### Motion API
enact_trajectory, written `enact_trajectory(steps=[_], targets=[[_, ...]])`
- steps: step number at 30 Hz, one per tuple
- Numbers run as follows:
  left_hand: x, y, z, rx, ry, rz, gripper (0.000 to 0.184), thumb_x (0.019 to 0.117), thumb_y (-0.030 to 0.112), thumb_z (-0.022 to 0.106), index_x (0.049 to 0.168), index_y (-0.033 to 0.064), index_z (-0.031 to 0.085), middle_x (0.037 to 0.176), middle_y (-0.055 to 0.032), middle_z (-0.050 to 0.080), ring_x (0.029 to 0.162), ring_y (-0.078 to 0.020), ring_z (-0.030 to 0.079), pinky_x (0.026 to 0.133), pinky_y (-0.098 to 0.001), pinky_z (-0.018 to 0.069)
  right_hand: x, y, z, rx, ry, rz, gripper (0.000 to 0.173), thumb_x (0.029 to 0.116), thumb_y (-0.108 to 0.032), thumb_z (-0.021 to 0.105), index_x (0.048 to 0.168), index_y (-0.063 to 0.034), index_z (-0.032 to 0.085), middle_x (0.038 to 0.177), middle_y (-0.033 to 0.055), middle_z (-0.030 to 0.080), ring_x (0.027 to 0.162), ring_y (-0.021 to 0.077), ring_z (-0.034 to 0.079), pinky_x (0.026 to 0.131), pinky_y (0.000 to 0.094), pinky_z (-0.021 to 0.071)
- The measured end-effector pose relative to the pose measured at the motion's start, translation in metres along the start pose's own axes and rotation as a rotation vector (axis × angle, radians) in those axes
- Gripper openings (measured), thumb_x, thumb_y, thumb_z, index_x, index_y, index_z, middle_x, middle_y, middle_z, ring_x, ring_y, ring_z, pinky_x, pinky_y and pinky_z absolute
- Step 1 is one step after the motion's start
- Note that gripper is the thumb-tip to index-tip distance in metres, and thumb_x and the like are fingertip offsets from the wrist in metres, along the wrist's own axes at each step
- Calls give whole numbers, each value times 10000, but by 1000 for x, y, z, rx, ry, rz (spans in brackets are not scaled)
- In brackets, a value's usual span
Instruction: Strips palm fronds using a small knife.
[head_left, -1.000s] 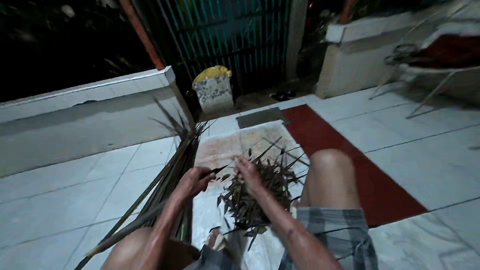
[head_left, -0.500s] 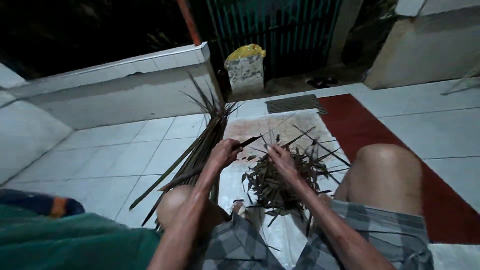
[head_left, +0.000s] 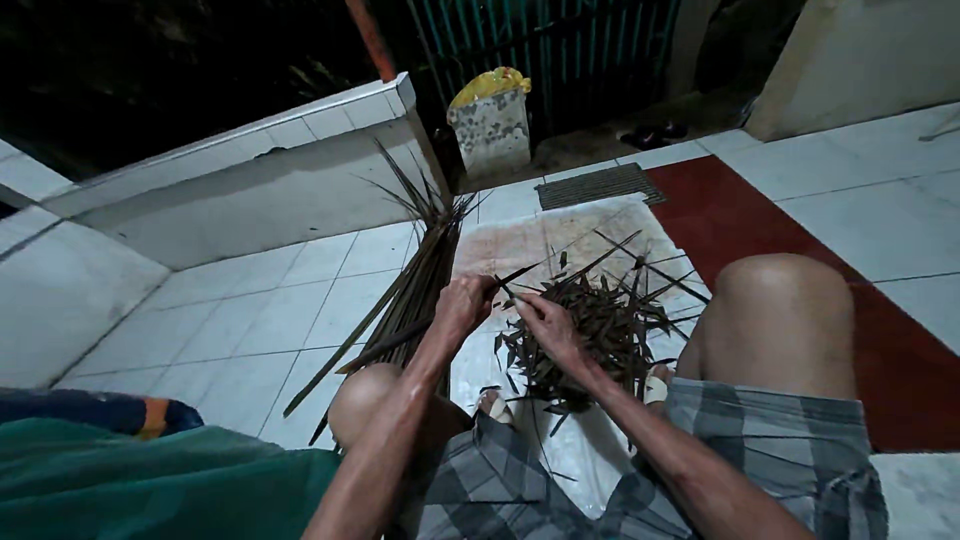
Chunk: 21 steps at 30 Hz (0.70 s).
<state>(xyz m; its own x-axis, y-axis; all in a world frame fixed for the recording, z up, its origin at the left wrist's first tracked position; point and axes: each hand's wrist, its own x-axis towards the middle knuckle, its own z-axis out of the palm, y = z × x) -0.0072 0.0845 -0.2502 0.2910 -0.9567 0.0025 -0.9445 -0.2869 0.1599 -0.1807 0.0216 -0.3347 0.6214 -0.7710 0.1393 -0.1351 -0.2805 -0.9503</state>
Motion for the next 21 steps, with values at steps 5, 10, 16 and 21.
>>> enact_trajectory(steps=[5, 10, 16, 21], targets=[[-2, 5, 1, 48, 26, 11, 230, 1047, 289, 562, 1024, 143, 738, 893, -123, 727, 881, -344, 716, 763, -584, 557, 2, -4, -2, -42, 52, 13, 387, 1065, -422, 512, 1294, -183, 713, 960, 64, 723, 847, 178, 666, 817, 428, 542], [-2, 13, 4, 113, 8, -12, 218, 1048, 266, 549, 1074, 152, 733, 920, -138, 734, 914, -359, 719, 773, -587, 551, 1, -10, -1, -118, 99, 70, 378, 1060, -435, 523, 1300, -218, 718, 984, 66, 740, 876, 210, 684, 834, 472, 537], [-4, 14, 9, 138, 23, -9, 210, 1039, 264, 562, 1059, 164, 745, 907, -123, 738, 895, -343, 722, 762, -562, 557, 2, -10, 0, -126, 128, 108, 361, 1063, -424, 524, 1293, -230, 724, 1014, 60, 750, 924, 213, 696, 861, 481, 539], [-6, 13, 11, 142, 23, 20, 204, 1031, 265, 577, 1037, 166, 755, 892, -118, 737, 882, -339, 721, 751, -562, 560, 3, -5, 0, -106, 140, 139, 358, 1067, -418, 524, 1312, -240, 714, 1043, 56, 753, 948, 223, 697, 877, 500, 533]])
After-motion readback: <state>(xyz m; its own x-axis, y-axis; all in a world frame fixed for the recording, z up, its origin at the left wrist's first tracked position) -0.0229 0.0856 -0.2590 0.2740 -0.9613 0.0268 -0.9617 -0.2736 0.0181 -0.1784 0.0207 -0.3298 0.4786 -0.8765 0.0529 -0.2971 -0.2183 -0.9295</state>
